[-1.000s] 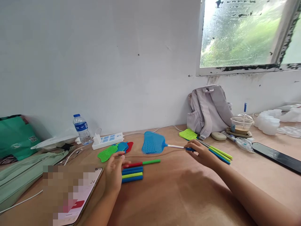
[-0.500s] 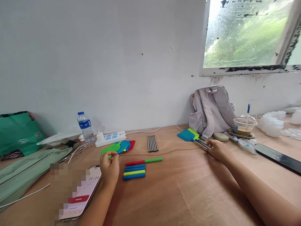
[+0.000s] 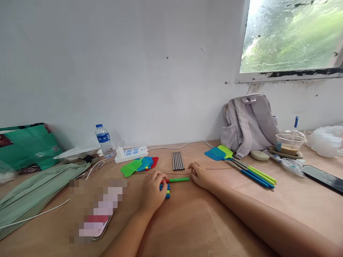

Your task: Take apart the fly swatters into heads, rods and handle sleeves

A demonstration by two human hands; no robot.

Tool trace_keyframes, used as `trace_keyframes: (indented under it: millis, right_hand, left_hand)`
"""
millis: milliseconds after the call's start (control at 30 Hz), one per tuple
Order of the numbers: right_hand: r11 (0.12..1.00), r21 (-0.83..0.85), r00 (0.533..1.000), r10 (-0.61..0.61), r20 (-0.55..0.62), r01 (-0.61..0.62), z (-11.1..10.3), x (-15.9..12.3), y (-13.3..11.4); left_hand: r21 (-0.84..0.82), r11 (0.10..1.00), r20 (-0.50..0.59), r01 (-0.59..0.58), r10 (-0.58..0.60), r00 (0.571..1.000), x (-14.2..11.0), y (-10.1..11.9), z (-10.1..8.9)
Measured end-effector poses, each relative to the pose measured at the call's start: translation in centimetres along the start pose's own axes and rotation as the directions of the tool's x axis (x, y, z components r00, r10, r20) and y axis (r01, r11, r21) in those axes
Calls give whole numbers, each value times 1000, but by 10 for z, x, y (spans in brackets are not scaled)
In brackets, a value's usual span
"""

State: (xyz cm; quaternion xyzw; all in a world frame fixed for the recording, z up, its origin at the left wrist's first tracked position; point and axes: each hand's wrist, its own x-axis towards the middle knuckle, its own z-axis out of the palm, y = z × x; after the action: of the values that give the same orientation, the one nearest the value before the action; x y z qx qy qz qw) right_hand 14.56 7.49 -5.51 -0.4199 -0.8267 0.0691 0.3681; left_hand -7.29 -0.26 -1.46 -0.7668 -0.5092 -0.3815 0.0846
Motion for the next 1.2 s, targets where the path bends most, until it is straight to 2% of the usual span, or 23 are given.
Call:
trace_keyframes:
  millis: [67, 133, 267, 367, 600, 833, 933, 1033, 1100, 1200]
  right_hand:
    - [1000, 12, 1000, 6, -7, -6, 10, 18, 3]
    - [1000, 18, 1000, 6, 6, -6, 16, 31, 8]
    - [1000, 23, 998, 12, 59, -14, 16, 38, 13]
    - [1000, 14, 994, 18, 104, -20, 14, 36, 14]
    - [998, -6, 988, 57, 141, -57, 13, 36, 10]
    - [964, 126, 972, 232, 48, -236, 12, 34, 23]
    - [915, 271, 953, 303, 24, -298, 6, 29, 30]
    - [823, 467, 934, 358, 13, -322, -3, 23, 33]
    - [723, 610, 911, 412, -3, -325, -10, 18, 34]
    - [531, 798, 865, 501, -26, -284, -21, 6, 32]
  left_hand:
    - [66, 992, 119, -106, 98, 988, -2, 13, 7]
    - [86, 983, 206, -162, 142, 968, -4, 22, 15]
    - [75, 976, 322, -204, 170, 932, -8, 30, 25]
    - [64, 980, 392, -188, 148, 908, -7, 30, 25]
    - [-27, 977, 431, -210, 201, 880, -8, 40, 22]
    - [-168, 953, 457, -253, 302, 836, -10, 54, 17]
    - [-168, 952, 430, -255, 304, 850, -10, 52, 18]
    - [-123, 965, 398, -230, 260, 880, -11, 48, 22]
    - [-101, 972, 394, -211, 234, 889, -11, 46, 24]
    - [-95, 969, 414, -227, 246, 877, -10, 44, 22]
